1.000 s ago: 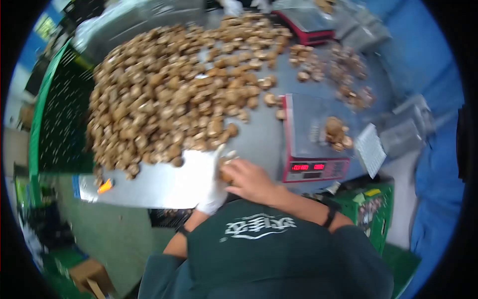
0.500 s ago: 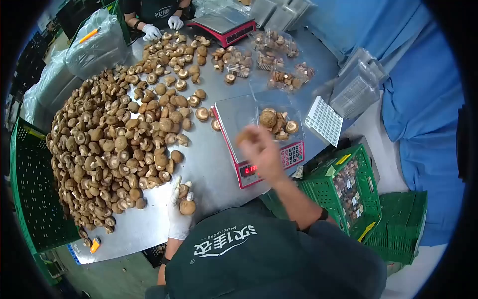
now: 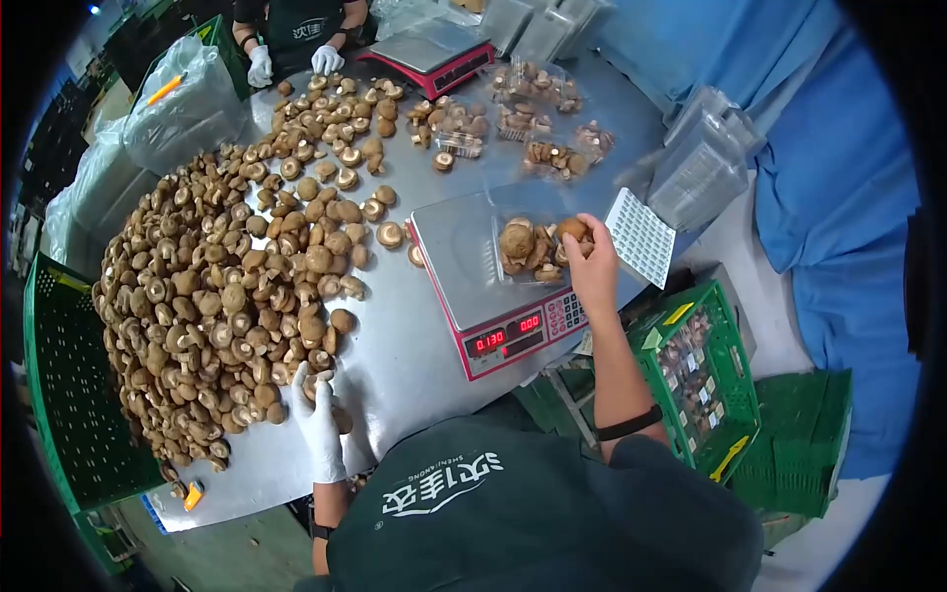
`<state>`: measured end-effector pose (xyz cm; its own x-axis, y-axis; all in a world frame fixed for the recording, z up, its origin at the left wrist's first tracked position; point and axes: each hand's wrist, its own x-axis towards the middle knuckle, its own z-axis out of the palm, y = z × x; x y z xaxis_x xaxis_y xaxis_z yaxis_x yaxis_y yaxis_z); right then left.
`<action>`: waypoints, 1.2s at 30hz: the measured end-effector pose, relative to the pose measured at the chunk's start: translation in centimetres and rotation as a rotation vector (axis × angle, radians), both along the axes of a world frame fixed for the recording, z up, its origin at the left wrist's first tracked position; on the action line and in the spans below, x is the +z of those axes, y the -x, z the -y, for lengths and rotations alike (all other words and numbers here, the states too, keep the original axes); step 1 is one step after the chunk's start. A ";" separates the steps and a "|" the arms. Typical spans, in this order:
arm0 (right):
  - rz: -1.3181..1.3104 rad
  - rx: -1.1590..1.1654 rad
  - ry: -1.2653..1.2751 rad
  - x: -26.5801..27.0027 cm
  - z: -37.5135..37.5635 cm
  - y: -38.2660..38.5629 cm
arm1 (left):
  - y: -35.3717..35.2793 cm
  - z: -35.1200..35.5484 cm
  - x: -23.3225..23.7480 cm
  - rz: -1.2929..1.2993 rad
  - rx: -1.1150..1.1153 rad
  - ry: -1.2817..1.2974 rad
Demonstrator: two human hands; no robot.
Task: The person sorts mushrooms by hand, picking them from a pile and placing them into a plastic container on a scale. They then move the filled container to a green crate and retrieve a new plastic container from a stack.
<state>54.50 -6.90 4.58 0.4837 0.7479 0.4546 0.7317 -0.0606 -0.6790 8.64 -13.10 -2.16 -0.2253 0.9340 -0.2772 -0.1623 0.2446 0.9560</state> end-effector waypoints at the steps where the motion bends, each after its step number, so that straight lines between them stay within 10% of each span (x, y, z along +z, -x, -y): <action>1: -0.074 0.015 0.021 0.4 0.0 0.3 | 0.0 0.0 0.1 0.046 0.014 0.011; 9: 0.062 -0.012 -0.161 1.8 -1.1 1.6 | -1.2 0.2 2.0 0.175 -0.089 0.036; 14: -0.331 0.979 0.214 3.1 2.1 13.4 | -3.5 0.6 2.7 0.245 -0.415 0.096; 18: -0.200 1.205 0.217 1.3 5.1 20.2 | -6.2 1.6 4.7 0.170 -0.492 0.214; 24: -0.845 0.973 0.406 -0.5 3.8 17.4 | -4.2 2.8 6.3 0.355 -0.428 0.279; 28: -0.977 0.729 0.167 2.1 2.0 12.4 | 0.2 4.9 5.1 -0.006 0.019 0.165; 36: -0.228 0.151 0.009 3.3 -1.4 0.8 | 18.8 20.0 -5.5 -1.169 0.518 0.299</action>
<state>53.68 -5.47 7.90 0.4553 0.8228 0.3400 0.5613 0.0311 -0.8270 -10.13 -33.06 -7.67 -0.7835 0.6043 0.1447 0.5812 0.6301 0.5150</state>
